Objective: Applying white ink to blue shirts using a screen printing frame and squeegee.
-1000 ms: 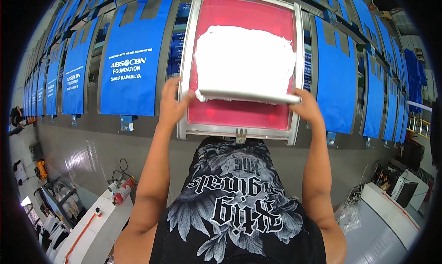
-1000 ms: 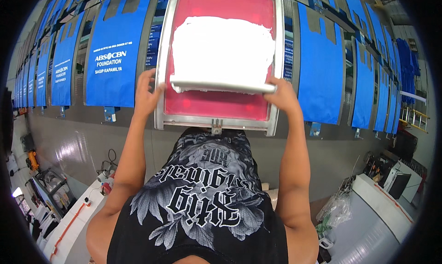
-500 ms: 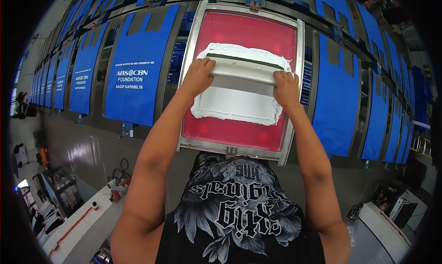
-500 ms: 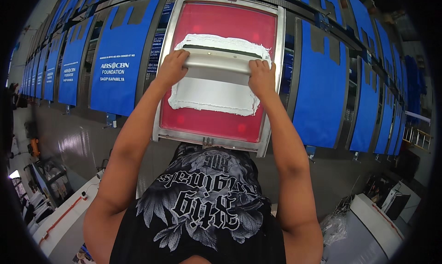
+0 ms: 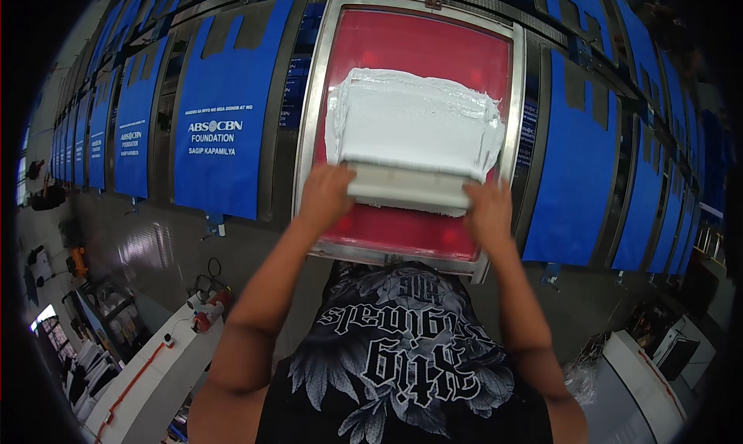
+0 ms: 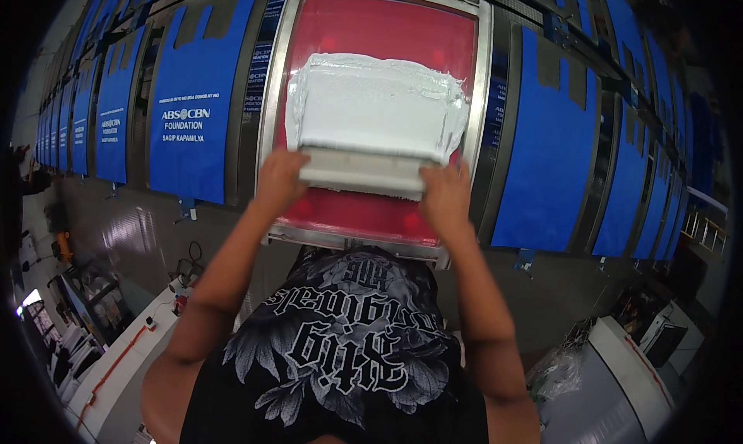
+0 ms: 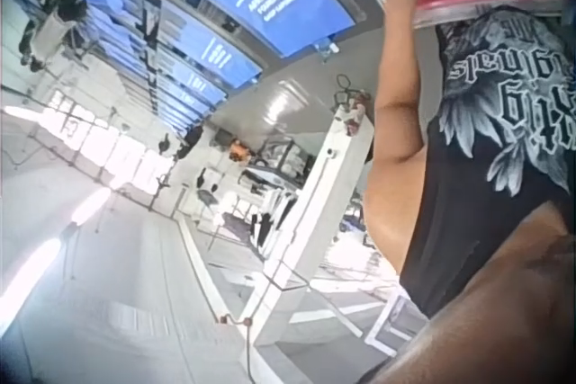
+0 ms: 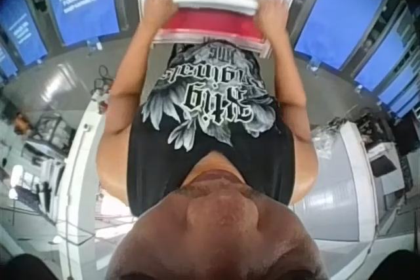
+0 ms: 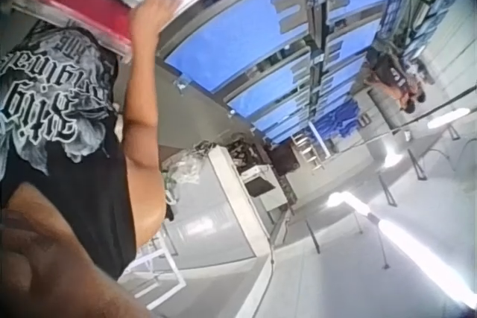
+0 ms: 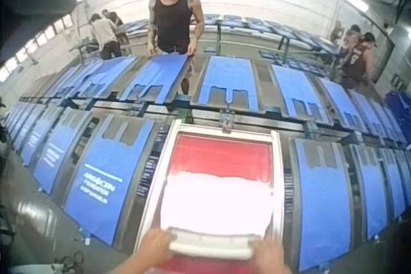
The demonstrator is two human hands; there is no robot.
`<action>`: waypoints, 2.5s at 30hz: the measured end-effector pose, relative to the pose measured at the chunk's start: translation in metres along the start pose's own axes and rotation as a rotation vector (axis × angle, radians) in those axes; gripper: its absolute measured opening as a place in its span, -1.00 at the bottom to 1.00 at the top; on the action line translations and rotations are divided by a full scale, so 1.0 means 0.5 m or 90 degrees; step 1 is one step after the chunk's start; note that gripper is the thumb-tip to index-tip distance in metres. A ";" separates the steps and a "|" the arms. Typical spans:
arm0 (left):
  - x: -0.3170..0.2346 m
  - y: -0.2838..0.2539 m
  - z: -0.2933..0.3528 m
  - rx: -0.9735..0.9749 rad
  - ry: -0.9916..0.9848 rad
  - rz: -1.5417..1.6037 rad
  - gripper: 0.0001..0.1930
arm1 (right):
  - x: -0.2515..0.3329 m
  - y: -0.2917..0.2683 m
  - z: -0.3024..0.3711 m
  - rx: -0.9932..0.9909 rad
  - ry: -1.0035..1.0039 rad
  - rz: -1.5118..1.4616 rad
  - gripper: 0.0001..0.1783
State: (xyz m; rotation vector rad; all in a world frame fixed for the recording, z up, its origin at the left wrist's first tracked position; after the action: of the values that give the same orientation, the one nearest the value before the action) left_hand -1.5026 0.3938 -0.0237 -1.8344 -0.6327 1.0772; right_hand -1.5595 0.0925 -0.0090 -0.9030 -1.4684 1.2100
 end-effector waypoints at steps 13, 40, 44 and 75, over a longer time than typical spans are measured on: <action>-0.052 -0.024 0.088 0.111 -0.013 0.015 -0.63 | 0.050 -0.015 0.102 0.121 0.056 -0.075 -0.54; 0.080 -0.016 -0.324 0.171 -0.101 -0.034 -0.64 | -0.124 -0.049 -0.299 0.155 0.024 0.016 -0.54; 0.108 -0.078 -0.261 0.038 -0.102 -0.048 -0.52 | -0.060 -0.078 -0.323 0.195 0.006 -0.048 -0.45; -0.155 0.220 0.321 0.497 -0.438 0.816 -0.65 | 0.152 0.042 0.052 0.025 -0.066 -0.065 -0.55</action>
State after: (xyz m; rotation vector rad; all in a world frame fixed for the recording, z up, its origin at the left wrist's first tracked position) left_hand -1.6813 0.3526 -0.1247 -0.9884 0.7249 2.3744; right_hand -1.6033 0.1632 -0.0124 -0.7390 -1.5488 1.2207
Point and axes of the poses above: each hand's wrist, its own z-axis away from the middle knuckle, its own y-axis out of the palm, x = y × z, the point moved 3 cm from there along -z, towards the middle knuckle, and after that the axes turned 4 degrees about -y, right-handed, at the moved point
